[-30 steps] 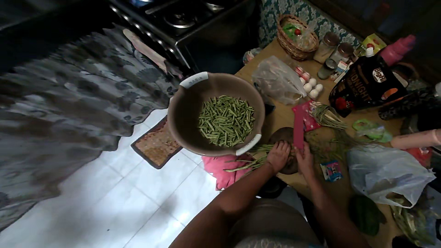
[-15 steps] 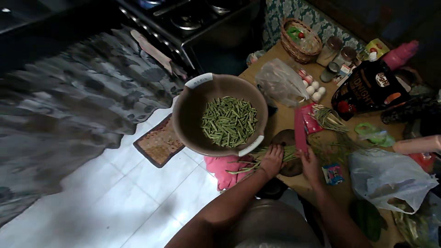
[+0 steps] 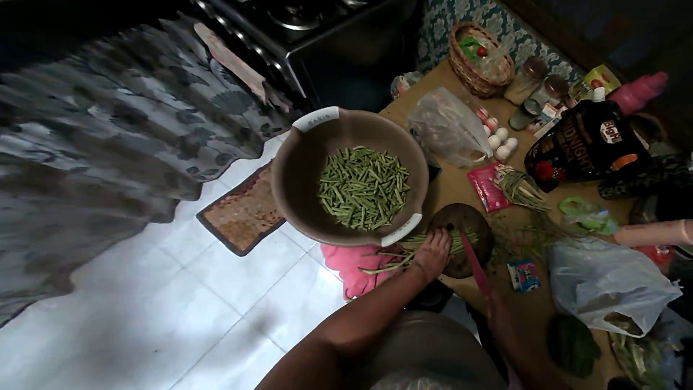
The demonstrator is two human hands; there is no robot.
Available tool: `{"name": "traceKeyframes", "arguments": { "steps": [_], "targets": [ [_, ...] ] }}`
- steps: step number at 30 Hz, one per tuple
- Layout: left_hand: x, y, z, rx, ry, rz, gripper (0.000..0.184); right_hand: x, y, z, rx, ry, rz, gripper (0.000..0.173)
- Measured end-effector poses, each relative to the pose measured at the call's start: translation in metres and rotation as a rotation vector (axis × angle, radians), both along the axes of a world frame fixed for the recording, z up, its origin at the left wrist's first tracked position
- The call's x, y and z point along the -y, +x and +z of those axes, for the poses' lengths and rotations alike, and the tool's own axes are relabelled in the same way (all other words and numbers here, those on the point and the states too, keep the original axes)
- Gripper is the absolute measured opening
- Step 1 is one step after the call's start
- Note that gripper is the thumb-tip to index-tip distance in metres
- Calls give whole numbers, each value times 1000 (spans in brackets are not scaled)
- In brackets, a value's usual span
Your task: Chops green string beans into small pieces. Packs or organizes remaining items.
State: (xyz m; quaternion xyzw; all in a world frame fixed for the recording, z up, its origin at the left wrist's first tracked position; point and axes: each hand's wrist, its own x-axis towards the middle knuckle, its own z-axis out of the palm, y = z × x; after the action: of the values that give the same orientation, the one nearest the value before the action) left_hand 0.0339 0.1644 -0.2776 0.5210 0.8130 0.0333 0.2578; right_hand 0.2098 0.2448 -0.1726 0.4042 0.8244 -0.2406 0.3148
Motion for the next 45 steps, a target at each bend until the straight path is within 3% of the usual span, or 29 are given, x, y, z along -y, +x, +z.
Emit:
{"name": "traceKeyframes", "arguments": {
  "steps": [8, 13, 21, 26, 32, 40, 43, 45],
  "targets": [
    [-3, -5, 3, 47, -34, -17, 65, -5, -43, 33, 141, -98, 55, 51],
    [-4, -8, 6, 80, -66, -51, 64, -15, -74, 46, 255, -128, 106, 45],
    [-4, -9, 6, 44, -36, -78, 62, -15, -80, 41, 244, -149, 134, 51],
    [-4, -8, 5, 38, -46, -86, 62, -19, -69, 23, 196, -137, 95, 47],
    [-5, -8, 4, 59, -42, -57, 63, -3, -53, -48, 73, -19, -44, 47],
    [4, -3, 4, -5, -56, -58, 63, -21, -47, -37, -153, -44, 14, 42],
    [12, 1, 1, -17, -17, -35, 64, -41, -17, -42, -380, 105, -98, 43],
    [11, 2, 2, -4, -48, -37, 64, -56, -4, -37, -355, 196, -228, 46]
  ]
}}
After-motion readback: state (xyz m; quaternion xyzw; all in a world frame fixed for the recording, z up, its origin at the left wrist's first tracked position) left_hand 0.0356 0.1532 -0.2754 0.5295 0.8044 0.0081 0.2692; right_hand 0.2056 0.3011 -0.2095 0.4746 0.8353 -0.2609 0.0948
